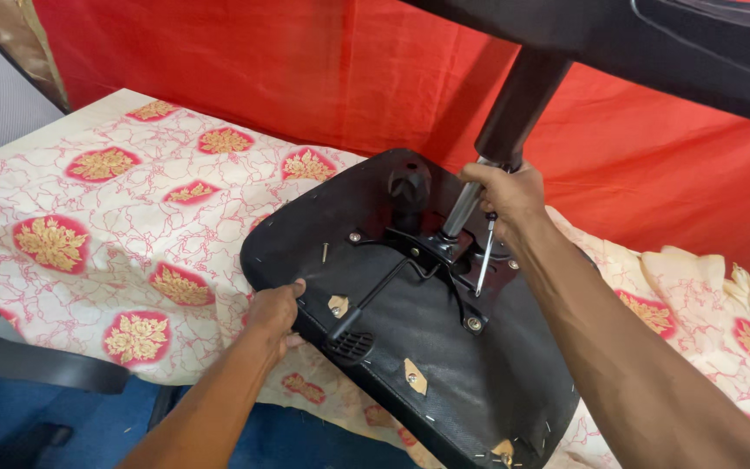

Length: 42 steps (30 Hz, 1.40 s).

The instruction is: The person uses a screwdriver to tighten screws on the underside of an office chair seat, securing the seat to the gas lift column. The person then flips the chair upright and continues to tighten additional screws on the seat base.

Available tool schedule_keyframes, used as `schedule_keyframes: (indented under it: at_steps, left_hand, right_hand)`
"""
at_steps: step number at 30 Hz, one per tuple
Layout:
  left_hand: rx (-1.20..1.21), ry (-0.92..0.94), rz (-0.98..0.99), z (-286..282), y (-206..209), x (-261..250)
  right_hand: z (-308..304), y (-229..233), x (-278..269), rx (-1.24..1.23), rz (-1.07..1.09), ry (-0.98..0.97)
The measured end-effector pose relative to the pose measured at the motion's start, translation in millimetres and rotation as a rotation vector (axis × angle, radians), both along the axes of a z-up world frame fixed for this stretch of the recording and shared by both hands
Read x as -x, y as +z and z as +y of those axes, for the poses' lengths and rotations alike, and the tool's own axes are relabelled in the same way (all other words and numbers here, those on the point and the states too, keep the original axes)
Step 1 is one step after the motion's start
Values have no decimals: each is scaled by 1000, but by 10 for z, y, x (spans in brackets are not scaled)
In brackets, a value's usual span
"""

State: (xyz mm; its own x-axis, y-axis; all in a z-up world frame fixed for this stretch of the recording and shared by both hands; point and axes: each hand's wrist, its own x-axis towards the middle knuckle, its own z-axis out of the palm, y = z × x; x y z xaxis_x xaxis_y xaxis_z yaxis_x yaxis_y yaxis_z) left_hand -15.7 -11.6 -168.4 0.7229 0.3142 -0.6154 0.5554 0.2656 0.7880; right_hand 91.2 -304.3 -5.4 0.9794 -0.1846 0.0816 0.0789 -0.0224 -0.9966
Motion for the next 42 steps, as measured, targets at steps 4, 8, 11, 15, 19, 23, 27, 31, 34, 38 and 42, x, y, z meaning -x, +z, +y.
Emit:
schedule_keyframes:
  at_steps: [4,8,11,15,19,23,27,31,34,38,42]
  left_hand:
    - [157,-42,-77,226,21,-58]
    - [95,-131,-80,419,13,-188]
    - [103,-193,-103,517,37,-282]
    - [121,-251,-103,581,99,-492]
    - [113,-282,-79,588,145,-628]
    - [86,-267,-89,585,133,-622]
    - [72,-206,-88,569,144,-600]
    - [-121,-125,-46,522,73,-515]
    - [46,-77,-173,519,-52,-344]
    - [144,-27,-112,435,-264,108]
    - [302,-132,20,176,-398,722]
  right_hand:
    - [102,61,161,-14,-25,1]
    - [186,85,324,-11,4,-32]
    - [203,131,411,1,40,-100]
    - [244,136,478,18,50,-139]
    - [295,137,452,9,50,-159]
    - [356,88,398,12,45,-164]
    - [367,64,416,60,47,-164]
    - [374,77,422,59,41,-140]
    - [369,114,464,74,43,-105]
    - [327,203,526,92,47,-32]
    - [244,238,608,72,68,43]
